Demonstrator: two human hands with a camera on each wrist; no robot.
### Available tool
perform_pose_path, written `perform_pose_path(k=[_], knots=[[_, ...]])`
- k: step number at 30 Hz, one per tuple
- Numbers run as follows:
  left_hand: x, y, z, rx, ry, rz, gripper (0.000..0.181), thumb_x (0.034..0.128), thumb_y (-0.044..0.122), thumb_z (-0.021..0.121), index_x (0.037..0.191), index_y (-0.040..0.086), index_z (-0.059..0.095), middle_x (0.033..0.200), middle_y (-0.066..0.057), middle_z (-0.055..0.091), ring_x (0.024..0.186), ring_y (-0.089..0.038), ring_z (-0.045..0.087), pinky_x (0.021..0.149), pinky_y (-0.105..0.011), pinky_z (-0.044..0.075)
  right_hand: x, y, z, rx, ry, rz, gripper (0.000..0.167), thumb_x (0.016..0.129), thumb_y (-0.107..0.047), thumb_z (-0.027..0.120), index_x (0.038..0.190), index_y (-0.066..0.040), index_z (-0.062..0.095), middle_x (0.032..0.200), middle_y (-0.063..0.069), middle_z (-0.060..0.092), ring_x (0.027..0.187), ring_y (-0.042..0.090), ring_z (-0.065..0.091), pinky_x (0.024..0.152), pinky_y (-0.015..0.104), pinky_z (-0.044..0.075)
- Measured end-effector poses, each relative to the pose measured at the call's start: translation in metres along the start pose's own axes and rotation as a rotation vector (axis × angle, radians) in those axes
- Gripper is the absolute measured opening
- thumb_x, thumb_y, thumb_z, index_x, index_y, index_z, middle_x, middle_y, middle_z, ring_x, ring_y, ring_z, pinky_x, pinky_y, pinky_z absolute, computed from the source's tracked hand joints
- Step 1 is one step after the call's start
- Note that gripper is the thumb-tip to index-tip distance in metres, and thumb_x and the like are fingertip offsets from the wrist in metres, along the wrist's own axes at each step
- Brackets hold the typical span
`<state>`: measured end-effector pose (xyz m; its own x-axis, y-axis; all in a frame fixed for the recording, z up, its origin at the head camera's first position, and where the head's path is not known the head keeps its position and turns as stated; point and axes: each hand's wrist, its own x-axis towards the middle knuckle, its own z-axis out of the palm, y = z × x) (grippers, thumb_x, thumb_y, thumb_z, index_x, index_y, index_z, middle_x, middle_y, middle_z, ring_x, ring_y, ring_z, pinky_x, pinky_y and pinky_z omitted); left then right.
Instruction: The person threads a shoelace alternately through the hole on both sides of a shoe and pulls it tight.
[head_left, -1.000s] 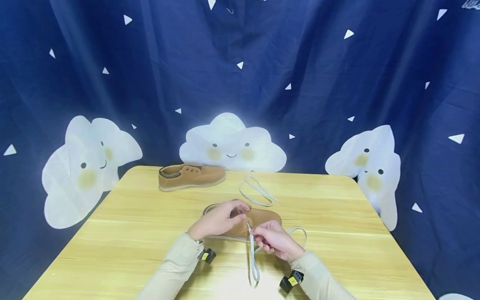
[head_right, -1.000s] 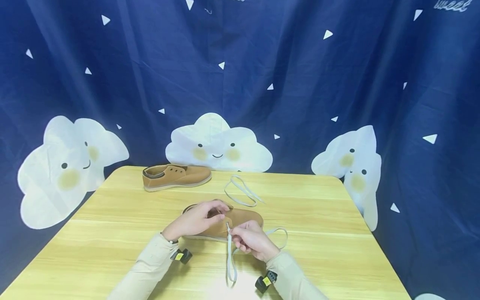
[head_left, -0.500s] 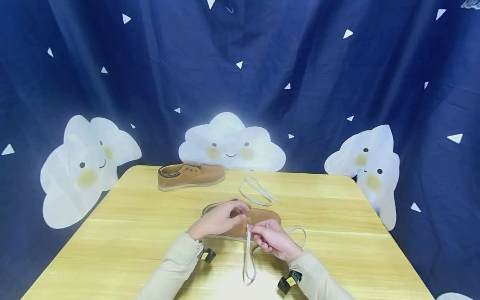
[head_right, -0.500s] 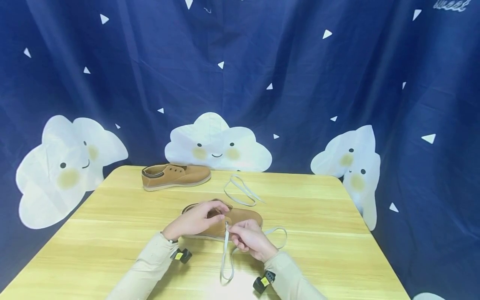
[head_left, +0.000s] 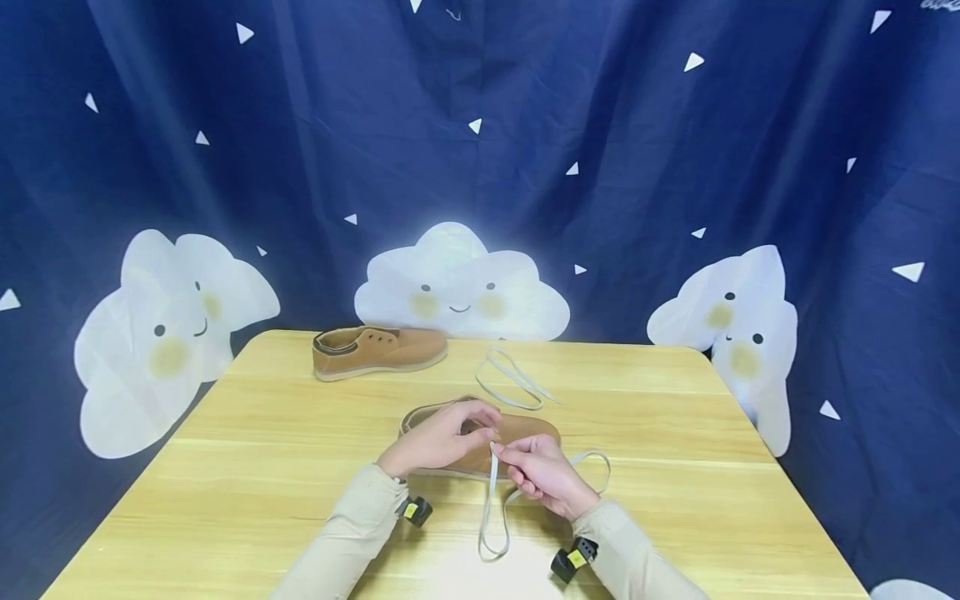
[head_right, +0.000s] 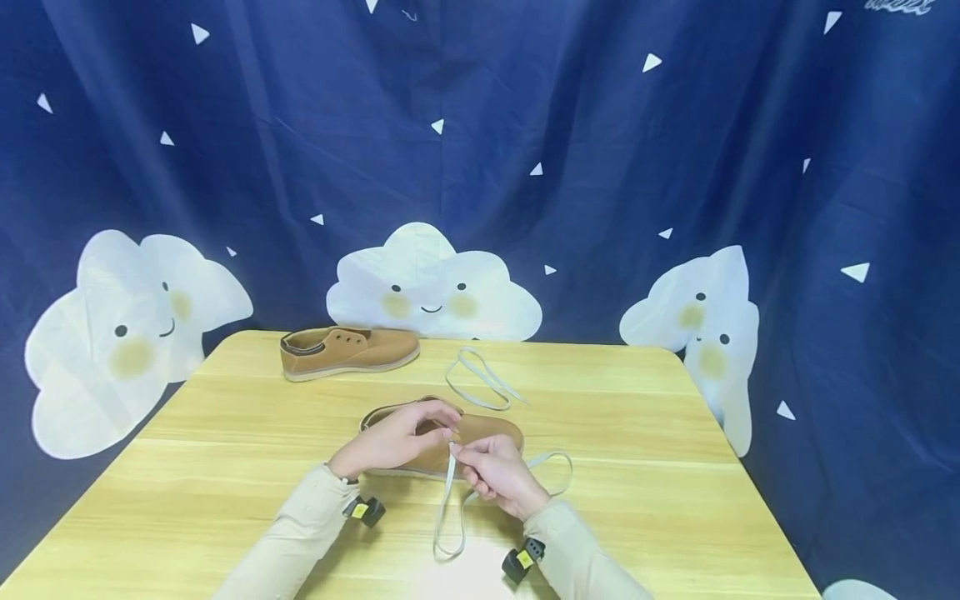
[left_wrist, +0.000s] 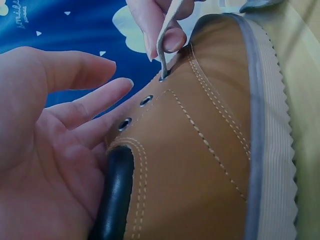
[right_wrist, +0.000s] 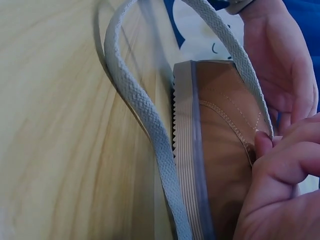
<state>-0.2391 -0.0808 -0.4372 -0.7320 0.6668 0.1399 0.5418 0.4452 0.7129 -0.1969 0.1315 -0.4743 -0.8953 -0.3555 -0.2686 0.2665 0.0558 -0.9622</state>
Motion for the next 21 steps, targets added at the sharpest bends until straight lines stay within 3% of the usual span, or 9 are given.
perform_pose_path(k=[11, 16, 21], knots=[[0.003, -0.004, 0.002, -0.037, 0.029, -0.082, 0.030, 0.1056, 0.029, 0.057, 0.129, 0.010, 0.066, 0.123, -0.004, 0.074, 0.116, -0.021, 0.069, 0.105, -0.046, 0.054, 0.000, -0.008, -0.008, -0.049, -0.065, -0.015, 0.033, 0.103, -0.026, 0.064, 0.102, 0.005, 0.072, 0.051, -0.011, 0.055, 0.039, -0.003, 0.039, 0.038, 0.012, 0.028], [0.004, -0.002, 0.001, -0.033, 0.057, -0.077, 0.032, 0.1048, 0.029, 0.058, 0.128, 0.008, 0.066, 0.124, -0.006, 0.073, 0.117, -0.023, 0.069, 0.104, -0.047, 0.055, -0.001, -0.017, -0.015, -0.169, -0.014, -0.057, 0.036, 0.102, -0.025, 0.064, 0.105, 0.010, 0.073, 0.052, -0.010, 0.056, 0.038, -0.001, 0.035, 0.038, 0.015, 0.024], [0.004, -0.001, 0.001, -0.077, 0.090, -0.082, 0.030, 0.1050, 0.026, 0.057, 0.127, 0.008, 0.066, 0.126, -0.006, 0.073, 0.120, -0.024, 0.069, 0.103, -0.043, 0.057, 0.000, -0.024, -0.020, -0.212, 0.070, -0.090, 0.033, 0.101, -0.022, 0.066, 0.109, 0.010, 0.072, 0.055, -0.008, 0.056, 0.040, 0.001, 0.029, 0.039, 0.017, 0.022]])
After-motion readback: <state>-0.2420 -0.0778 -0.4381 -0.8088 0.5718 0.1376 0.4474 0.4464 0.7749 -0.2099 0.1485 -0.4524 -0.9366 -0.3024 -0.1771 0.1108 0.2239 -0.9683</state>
